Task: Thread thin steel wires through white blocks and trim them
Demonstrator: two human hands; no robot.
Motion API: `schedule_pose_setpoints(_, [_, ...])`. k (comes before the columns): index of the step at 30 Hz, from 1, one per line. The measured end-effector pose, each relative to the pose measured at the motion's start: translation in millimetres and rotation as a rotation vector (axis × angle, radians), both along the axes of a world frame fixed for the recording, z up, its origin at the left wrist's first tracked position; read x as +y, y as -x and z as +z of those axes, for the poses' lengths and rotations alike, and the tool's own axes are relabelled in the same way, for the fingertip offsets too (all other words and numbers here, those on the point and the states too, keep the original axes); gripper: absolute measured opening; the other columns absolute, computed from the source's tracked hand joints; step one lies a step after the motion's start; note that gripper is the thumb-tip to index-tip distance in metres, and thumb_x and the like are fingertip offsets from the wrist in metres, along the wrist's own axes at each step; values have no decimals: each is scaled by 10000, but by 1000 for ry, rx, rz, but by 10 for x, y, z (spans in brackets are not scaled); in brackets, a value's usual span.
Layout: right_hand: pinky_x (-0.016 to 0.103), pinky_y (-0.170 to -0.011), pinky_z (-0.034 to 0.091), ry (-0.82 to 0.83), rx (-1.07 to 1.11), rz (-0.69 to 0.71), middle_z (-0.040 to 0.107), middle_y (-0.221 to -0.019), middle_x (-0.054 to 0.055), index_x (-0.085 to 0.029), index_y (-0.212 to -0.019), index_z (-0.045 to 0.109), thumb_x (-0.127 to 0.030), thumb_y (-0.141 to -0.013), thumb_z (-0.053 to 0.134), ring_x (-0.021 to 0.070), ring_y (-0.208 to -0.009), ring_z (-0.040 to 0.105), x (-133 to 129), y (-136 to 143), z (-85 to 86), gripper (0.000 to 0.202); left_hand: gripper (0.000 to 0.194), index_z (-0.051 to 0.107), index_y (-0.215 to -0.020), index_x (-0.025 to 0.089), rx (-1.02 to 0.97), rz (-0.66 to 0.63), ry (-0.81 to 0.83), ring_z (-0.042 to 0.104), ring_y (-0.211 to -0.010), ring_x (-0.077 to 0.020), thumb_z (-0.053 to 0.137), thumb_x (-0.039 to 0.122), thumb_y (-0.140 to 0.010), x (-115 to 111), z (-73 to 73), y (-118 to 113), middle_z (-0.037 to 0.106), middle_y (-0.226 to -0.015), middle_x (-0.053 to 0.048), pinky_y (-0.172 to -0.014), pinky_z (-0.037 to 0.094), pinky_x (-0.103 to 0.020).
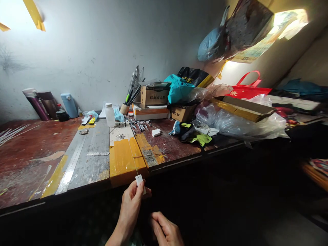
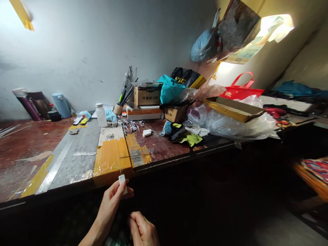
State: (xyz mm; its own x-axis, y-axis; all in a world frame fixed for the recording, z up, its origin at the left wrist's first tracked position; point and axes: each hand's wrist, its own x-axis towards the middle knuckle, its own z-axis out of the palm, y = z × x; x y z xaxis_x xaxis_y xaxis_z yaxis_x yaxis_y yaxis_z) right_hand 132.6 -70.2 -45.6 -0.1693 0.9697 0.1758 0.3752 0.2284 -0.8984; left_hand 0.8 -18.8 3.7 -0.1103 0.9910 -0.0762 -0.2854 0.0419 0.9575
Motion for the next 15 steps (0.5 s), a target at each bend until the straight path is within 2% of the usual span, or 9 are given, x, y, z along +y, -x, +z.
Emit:
schedule_pose_setpoints(4, [208,-546,377,2,15,44,543,-653,-6,-189,-825,615,-399,-944,401,126,-578,477,117,10,160,323,349,631,-789,143,66,-33,20,619,-639,-182,609,491,-801,-38,-114,-59,667,-652,-35,-627,484,-280])
schedule_pose_setpoints(8, [219,-516,368,12,-1,78,538,-631,-4,-177,-858,619,-364,-956,371,132,-553,477,205,34,203,326,377,602,-739,149,112,-24,42,581,-612,-162,580,518,-810,-65,-197,-79,661,-669,-40,-547,424,-240])
schedule_pose_setpoints(12, [213,-538,395,-6,17,61,588,-681,8,-182,-921,604,-336,-945,406,136,-578,528,248,79,165,253,357,609,-781,152,112,-12,30,575,-634,-169,587,508,-808,-35,-171,-44,659,-678,-36,-580,431,-248])
schedule_pose_setpoints(15, [194,-552,402,22,36,34,601,-711,9,-180,-876,601,-315,-913,482,131,-615,544,266,105,179,183,355,603,-757,156,110,-11,36,588,-650,-184,597,509,-798,-3,-116,-25,642,-654,-27,-609,443,-258])
